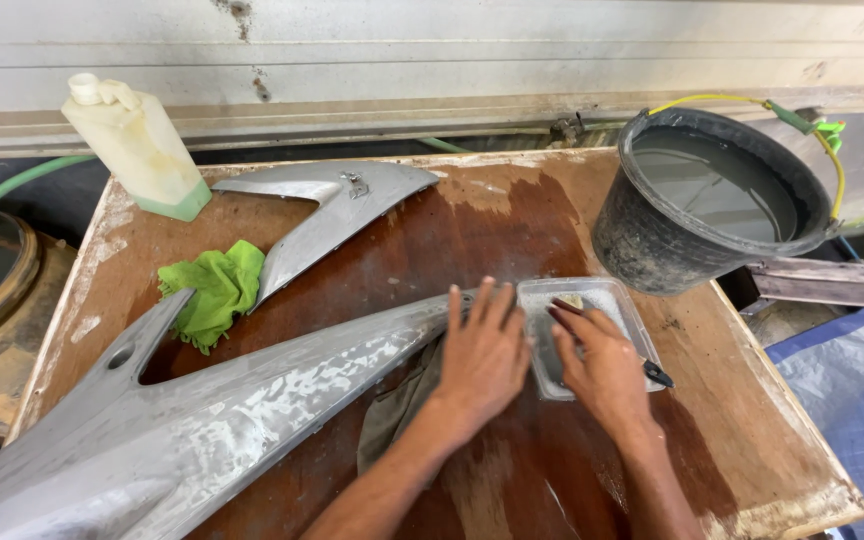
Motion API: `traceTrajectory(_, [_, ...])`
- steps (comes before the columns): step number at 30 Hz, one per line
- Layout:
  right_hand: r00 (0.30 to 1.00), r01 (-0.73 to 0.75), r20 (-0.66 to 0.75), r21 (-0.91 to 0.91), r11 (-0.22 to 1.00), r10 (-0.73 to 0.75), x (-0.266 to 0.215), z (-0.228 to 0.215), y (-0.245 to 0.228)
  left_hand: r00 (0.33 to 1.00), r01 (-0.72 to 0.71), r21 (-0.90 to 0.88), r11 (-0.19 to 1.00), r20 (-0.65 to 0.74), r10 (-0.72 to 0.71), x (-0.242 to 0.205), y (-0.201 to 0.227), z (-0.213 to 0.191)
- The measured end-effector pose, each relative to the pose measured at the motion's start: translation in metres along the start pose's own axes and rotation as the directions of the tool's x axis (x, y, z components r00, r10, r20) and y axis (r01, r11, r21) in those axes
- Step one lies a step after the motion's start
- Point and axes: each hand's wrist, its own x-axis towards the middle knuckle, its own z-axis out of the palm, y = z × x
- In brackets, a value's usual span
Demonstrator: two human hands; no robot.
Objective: The person scrubs a silver metal part with a small abrasive pad and a cloth on a wooden workbench. They repeatedly rub the surface of the part, occasionally dipping the pad into a container of liquid to keep it wet. A second metal part, a bucket of water, and a paintbrush are also visible on the table.
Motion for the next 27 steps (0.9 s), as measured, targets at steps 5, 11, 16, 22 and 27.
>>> traceTrajectory(5, [0.996, 0.063, 0.039, 0.286, 0.956, -0.077, -0.001, 0.017, -0.076, 0.985, 0.143, 0.106, 0.984, -0.107, -0.132, -0.028, -0.061, -0.021])
traceTrajectory(11, [0.971, 0.232, 0.006, 0.225, 0.946, -0.239, 0.006, 0.056, -0.100, 0.959, 0.242, 0.209, 0.948, -0.200, -0.201, -0.061, -0.113, -0.015])
traceTrajectory(16, [0.980, 0.194, 0.019, 0.127, 0.973, -0.198, 0.009, 0.083, -0.086, 0.955, 0.297, 0.149, 0.943, -0.059, -0.291, -0.061, -0.122, -0.014])
traceTrajectory(22, [0.978, 0.201, -0.068, 0.108, 0.974, -0.195, -0.001, 0.087, -0.088, 0.950, 0.311, 0.073, 0.948, -0.028, -0.310, -0.058, -0.109, -0.036])
traceTrajectory(27, [0.963, 0.251, 0.054, 0.175, 0.952, -0.264, -0.015, 0.080, -0.100, 0.958, 0.245, 0.110, 0.963, -0.179, -0.223, -0.062, -0.102, -0.036])
